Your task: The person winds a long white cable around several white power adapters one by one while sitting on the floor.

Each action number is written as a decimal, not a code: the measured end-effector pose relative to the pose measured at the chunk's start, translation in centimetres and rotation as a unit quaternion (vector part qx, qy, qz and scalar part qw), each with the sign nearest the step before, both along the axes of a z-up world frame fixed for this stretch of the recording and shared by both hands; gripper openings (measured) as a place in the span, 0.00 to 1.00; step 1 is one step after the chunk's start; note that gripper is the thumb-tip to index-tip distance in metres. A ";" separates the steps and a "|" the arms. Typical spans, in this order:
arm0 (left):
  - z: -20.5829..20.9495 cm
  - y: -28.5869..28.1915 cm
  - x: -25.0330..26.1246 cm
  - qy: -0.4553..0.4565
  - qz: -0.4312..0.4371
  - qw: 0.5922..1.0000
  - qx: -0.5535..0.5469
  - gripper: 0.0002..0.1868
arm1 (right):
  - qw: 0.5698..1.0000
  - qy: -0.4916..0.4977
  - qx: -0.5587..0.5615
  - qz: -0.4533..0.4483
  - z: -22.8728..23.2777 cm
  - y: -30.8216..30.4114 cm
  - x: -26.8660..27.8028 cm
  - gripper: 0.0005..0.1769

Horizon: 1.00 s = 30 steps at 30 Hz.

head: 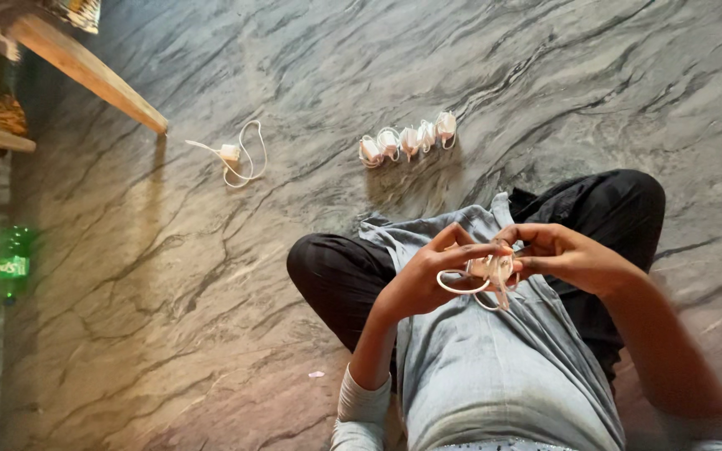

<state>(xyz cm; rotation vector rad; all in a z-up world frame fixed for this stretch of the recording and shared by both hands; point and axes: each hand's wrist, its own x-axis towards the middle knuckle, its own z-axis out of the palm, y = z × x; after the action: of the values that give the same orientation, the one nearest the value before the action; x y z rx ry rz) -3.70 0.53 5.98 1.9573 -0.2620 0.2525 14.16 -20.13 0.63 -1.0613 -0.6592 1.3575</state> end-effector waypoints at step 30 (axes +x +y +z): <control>1.5 -2.5 -0.3 -0.185 0.196 0.941 0.206 0.28 | 0.891 -0.318 0.096 -0.310 6.6 2.1 -4.2 0.10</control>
<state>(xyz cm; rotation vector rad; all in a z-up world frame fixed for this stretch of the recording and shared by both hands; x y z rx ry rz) -4.02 -1.94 7.47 2.3612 -0.1724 0.8935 9.97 -18.07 7.25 -1.4071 -0.8113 0.3654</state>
